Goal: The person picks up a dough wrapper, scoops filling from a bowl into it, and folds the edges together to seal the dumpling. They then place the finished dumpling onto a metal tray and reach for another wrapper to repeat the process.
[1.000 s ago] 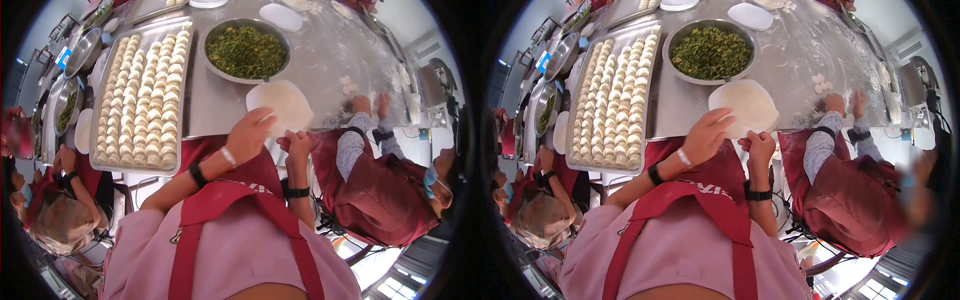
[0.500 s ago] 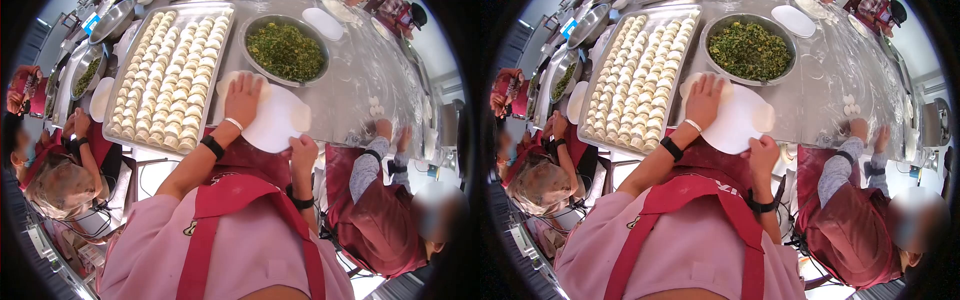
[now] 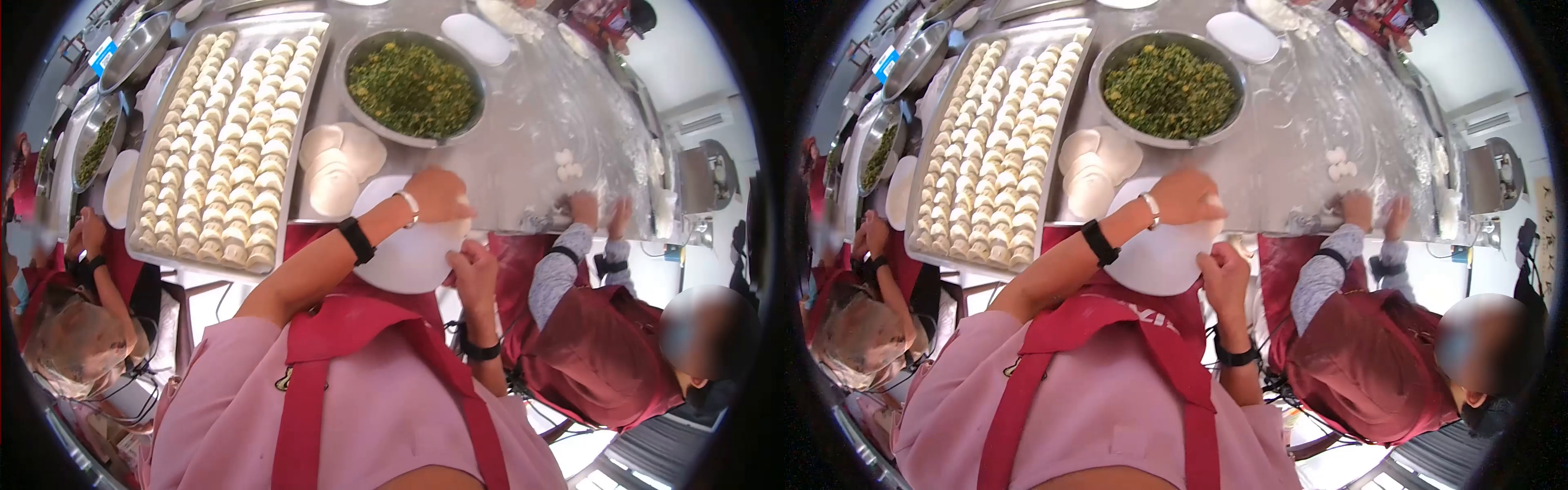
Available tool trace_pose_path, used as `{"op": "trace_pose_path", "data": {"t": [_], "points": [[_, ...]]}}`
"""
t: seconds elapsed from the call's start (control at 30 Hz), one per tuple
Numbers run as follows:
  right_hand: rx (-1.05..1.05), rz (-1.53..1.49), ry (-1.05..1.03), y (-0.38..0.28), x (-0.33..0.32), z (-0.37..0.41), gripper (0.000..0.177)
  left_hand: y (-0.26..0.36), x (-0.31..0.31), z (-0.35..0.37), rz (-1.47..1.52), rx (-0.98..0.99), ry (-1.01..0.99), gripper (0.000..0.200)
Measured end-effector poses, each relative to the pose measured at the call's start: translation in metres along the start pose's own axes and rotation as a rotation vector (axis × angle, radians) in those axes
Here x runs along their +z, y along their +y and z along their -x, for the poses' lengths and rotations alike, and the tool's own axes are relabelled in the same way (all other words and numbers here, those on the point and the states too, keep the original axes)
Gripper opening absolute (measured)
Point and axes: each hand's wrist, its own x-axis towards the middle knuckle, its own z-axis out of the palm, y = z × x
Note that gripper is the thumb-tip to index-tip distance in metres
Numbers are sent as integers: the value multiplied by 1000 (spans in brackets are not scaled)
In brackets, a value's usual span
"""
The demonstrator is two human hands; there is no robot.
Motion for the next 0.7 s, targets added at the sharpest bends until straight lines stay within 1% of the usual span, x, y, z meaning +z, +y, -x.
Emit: {"op": "trace_pose_path", "data": {"t": [0.07,0.13,0.17,0.2,0.23,0.33,0.37,0.43,0.47,0.5,0.57,0.63,0.7], "points": [[43,22,21,-2,-5,3,12,0,0,0,298,94,-77,28],[103,-68,108,-5,-11,4,13,12,-6,10,539,90,156,23],[105,-158,152,7,-19,2,14,16,-12,17,659,85,267,21],[111,-248,196,17,-27,-3,15,16,-23,23,713,47,302,21],[124,-207,291,17,-32,-8,18,15,-34,32,769,3,335,21],[94,-316,525,24,-34,-39,18,4,-50,67,969,-129,404,23],[58,-371,544,24,-32,-56,13,0,-52,80,1039,-176,420,24],[94,-548,585,13,-25,-98,10,-5,-51,107,1096,-316,414,27],[72,-628,585,11,-25,-122,8,-6,-48,120,1126,-385,413,29],[60,-810,599,10,-27,-170,8,-4,-44,138,1210,-430,425,29],[91,-897,578,8,-35,-220,16,1,-36,166,1379,-507,438,30],[70,-910,583,9,-42,-265,17,3,-38,183,1362,-524,448,31],[-409,-85,456,28,-59,-285,23,2,-40,198,1386,-533,455,34]]}}
